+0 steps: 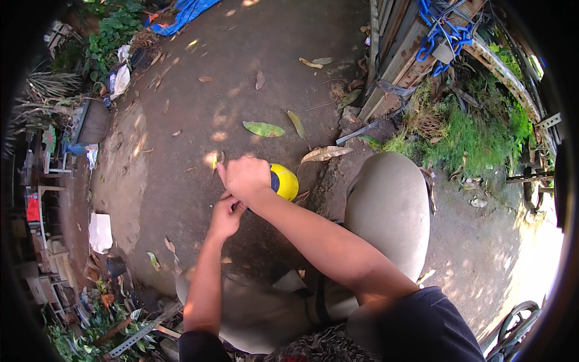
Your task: The person assembles a yellow garden sprayer by attaching the blue pump handle and nozzle to the container. They pump the handle to pressurize the unit and then walk to a nearby bucket to pick up a small object.
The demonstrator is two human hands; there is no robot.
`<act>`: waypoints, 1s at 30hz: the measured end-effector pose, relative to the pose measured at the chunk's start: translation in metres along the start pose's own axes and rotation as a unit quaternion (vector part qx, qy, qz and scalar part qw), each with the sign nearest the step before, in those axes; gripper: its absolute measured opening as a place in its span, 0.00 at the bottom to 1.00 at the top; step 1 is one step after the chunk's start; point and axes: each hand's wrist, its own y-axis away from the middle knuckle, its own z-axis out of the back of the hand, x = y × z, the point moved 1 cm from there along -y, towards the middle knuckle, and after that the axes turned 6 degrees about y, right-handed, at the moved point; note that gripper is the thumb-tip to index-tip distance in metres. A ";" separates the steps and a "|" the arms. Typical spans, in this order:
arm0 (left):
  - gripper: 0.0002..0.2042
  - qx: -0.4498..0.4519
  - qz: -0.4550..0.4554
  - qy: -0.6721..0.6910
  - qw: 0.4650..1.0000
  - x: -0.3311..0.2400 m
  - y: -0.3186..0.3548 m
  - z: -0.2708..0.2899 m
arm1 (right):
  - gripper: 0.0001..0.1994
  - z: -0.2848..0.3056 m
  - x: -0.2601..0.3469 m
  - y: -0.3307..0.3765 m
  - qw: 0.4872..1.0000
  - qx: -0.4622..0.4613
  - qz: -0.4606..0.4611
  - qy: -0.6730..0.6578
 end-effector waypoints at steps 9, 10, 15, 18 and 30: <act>0.09 -0.094 0.127 0.016 0.987 0.001 0.011 -0.008 | 0.33 0.093 0.061 0.021 0.985 -0.140 0.083 -0.058; 0.09 -0.084 0.143 0.001 0.986 -0.009 0.011 -0.005 | 0.34 0.073 0.051 0.016 0.990 -0.100 0.065 -0.070; 0.08 -0.070 -0.004 -0.058 0.996 -0.003 0.005 -0.006 | 0.31 0.012 0.009 0.002 0.999 0.028 0.019 0.001; 0.08 -0.072 0.112 -0.035 0.991 0.004 0.013 -0.002 | 0.33 0.057 0.047 0.016 0.995 -0.044 0.072 -0.054; 0.07 -0.075 0.102 -0.009 0.992 0.023 0.019 -0.003 | 0.33 0.058 0.052 0.015 0.987 -0.119 0.075 -0.078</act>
